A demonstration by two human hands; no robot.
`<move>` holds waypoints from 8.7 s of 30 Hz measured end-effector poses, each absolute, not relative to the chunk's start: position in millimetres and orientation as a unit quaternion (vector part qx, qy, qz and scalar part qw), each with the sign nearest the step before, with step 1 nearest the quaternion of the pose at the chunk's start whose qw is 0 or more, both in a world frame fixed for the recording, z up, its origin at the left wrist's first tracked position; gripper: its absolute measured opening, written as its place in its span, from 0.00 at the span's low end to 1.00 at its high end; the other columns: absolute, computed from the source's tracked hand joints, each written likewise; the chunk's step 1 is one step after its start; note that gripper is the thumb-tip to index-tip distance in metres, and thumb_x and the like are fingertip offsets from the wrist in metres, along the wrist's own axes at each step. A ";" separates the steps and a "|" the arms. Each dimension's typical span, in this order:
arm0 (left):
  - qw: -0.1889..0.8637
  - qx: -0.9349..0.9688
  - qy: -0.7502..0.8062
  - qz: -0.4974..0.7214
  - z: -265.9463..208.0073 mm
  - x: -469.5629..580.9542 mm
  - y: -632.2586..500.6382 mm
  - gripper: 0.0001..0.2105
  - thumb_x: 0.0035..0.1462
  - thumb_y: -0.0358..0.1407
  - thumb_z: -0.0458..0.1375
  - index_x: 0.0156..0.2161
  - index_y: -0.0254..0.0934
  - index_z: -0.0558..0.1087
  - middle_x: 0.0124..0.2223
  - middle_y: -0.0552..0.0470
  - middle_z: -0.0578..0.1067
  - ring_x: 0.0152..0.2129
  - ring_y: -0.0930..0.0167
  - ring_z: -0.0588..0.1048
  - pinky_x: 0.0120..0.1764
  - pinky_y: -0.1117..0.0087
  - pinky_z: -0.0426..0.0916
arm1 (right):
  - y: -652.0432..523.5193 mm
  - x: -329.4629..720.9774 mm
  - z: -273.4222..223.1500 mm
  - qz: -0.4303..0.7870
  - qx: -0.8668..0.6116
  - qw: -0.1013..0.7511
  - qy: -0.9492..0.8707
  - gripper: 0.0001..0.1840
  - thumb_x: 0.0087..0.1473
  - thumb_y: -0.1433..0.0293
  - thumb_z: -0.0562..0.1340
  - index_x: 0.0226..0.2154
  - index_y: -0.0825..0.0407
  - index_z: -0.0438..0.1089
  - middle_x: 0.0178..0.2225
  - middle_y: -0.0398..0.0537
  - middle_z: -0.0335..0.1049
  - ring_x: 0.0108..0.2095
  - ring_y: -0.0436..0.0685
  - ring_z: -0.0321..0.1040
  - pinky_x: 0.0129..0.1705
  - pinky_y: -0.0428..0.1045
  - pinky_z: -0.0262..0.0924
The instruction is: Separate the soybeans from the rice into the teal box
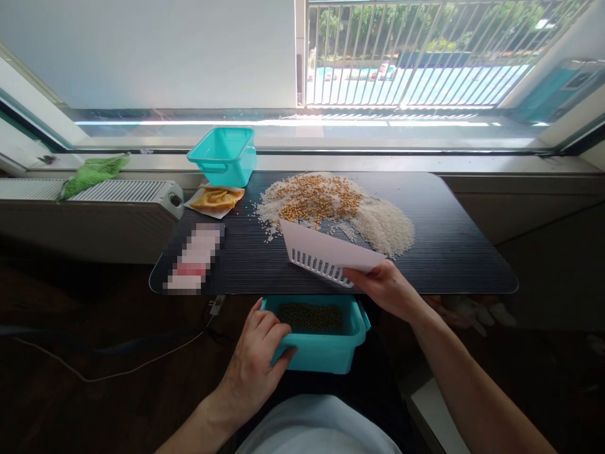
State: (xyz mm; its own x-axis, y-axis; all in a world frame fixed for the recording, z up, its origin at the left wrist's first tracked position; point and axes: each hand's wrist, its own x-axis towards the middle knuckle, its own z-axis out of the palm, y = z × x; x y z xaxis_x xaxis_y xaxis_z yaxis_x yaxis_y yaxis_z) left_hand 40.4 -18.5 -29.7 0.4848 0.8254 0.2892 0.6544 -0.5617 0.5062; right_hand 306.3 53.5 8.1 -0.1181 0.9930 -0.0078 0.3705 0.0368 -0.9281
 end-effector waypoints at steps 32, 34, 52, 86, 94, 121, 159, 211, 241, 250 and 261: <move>0.097 0.829 0.458 0.307 -52.9 50.1 -39.5 0.09 0.55 0.23 0.55 0.37 0.40 0.72 0.33 0.52 0.71 0.37 0.66 0.72 0.58 0.43 0.59 | 76.6 331.7 26.5 0.323 -0.613 0.354 -0.628 0.17 0.47 0.58 0.64 0.30 0.55 0.78 0.20 0.43 0.70 0.27 0.56 0.69 0.28 0.47 0.62; 0.094 0.823 0.466 0.311 -52.8 51.6 -38.7 0.09 0.54 0.24 0.56 0.37 0.40 0.72 0.33 0.53 0.72 0.37 0.66 0.72 0.57 0.42 0.59 | 76.9 332.0 25.1 0.327 -0.610 0.355 -0.629 0.17 0.47 0.58 0.64 0.30 0.55 0.78 0.20 0.43 0.70 0.27 0.56 0.68 0.27 0.47 0.61; 0.091 0.836 0.470 0.269 -52.9 37.9 -46.4 0.10 0.58 0.24 0.54 0.42 0.39 0.71 0.36 0.50 0.71 0.41 0.64 0.71 0.57 0.40 0.56 | 67.1 317.4 34.7 0.470 -0.464 0.208 -0.722 0.14 0.55 0.61 0.61 0.34 0.52 0.77 0.37 0.48 0.73 0.32 0.52 0.68 0.32 0.45 0.60; 0.155 0.833 0.450 0.281 -58.4 49.9 -37.8 0.10 0.58 0.21 0.53 0.39 0.37 0.70 0.36 0.50 0.72 0.41 0.62 0.69 0.52 0.45 0.62 | 56.4 295.0 -18.8 0.396 -0.644 0.456 -0.470 0.19 0.43 0.60 0.65 0.32 0.59 0.79 0.23 0.47 0.76 0.21 0.54 0.68 0.24 0.48 0.64; 0.206 0.827 0.439 0.284 -42.4 49.8 -42.9 0.11 0.58 0.21 0.52 0.39 0.39 0.70 0.35 0.51 0.74 0.40 0.63 0.69 0.43 0.59 0.69 | 63.1 339.7 -17.0 0.291 -0.730 0.446 -0.429 0.15 0.40 0.60 0.66 0.21 0.57 0.76 0.17 0.46 0.72 0.21 0.57 0.69 0.24 0.49 0.61; 0.230 0.817 0.444 0.288 -44.2 48.6 -41.7 0.09 0.58 0.23 0.53 0.38 0.37 0.71 0.33 0.49 0.74 0.38 0.63 0.69 0.40 0.58 0.70 | 78.7 303.0 16.5 0.170 -0.499 0.352 -0.773 0.14 0.59 0.66 0.56 0.37 0.52 0.77 0.36 0.50 0.75 0.33 0.54 0.70 0.34 0.47 0.64; -0.098 0.646 0.741 0.158 -18.2 -24.6 83.5 0.19 0.64 0.42 0.47 0.48 0.31 0.74 0.55 0.32 0.69 0.58 0.47 0.60 0.54 0.34 0.52 | 52.3 278.8 -42.7 -0.030 -0.459 0.241 -0.855 0.19 0.60 0.77 0.54 0.49 0.49 0.72 0.46 0.55 0.70 0.42 0.60 0.63 0.44 0.54 0.66; 0.291 0.865 0.407 -0.036 -5.0 27.1 3.4 0.09 0.58 0.30 0.58 0.27 0.36 0.68 0.31 0.52 0.74 0.36 0.66 0.69 0.40 0.65 0.64 | 92.0 333.8 -12.3 0.245 -0.667 0.409 -0.572 0.18 0.47 0.60 0.63 0.33 0.57 0.79 0.26 0.47 0.78 0.28 0.58 0.73 0.31 0.49 0.64; 0.293 0.864 0.407 -0.038 0.2 27.4 4.0 0.09 0.58 0.29 0.56 0.26 0.36 0.68 0.31 0.52 0.74 0.37 0.66 0.69 0.40 0.65 0.66 | 90.7 333.2 -2.3 0.325 -0.637 0.439 -0.545 0.15 0.41 0.59 0.66 0.25 0.55 0.77 0.20 0.44 0.73 0.23 0.54 0.67 0.26 0.48 0.62; 0.294 0.860 0.415 -0.037 2.4 24.5 2.1 0.09 0.58 0.29 0.56 0.26 0.36 0.68 0.31 0.52 0.74 0.37 0.66 0.70 0.40 0.65 0.66 | 91.1 320.1 -6.5 0.355 -0.610 0.419 -0.572 0.16 0.43 0.58 0.66 0.26 0.55 0.78 0.22 0.46 0.74 0.23 0.54 0.67 0.25 0.47 0.62; 0.297 0.851 0.431 -0.036 6.3 8.9 -0.8 0.09 0.58 0.30 0.56 0.26 0.37 0.68 0.31 0.52 0.73 0.37 0.66 0.70 0.41 0.66 0.65 | 86.4 286.0 -13.7 0.443 -0.518 0.382 -0.624 0.16 0.47 0.59 0.63 0.34 0.53 0.79 0.29 0.45 0.77 0.31 0.56 0.71 0.29 0.47 0.66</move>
State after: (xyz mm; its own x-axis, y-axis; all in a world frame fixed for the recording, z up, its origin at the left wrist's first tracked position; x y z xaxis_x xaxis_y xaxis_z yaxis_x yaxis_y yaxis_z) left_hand 8.9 -0.8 6.3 0.6259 0.7126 -0.3168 0.7550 -0.4521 0.4749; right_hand 286.0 86.4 -13.7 -0.1720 0.9849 0.0180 0.3081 0.0711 -0.9487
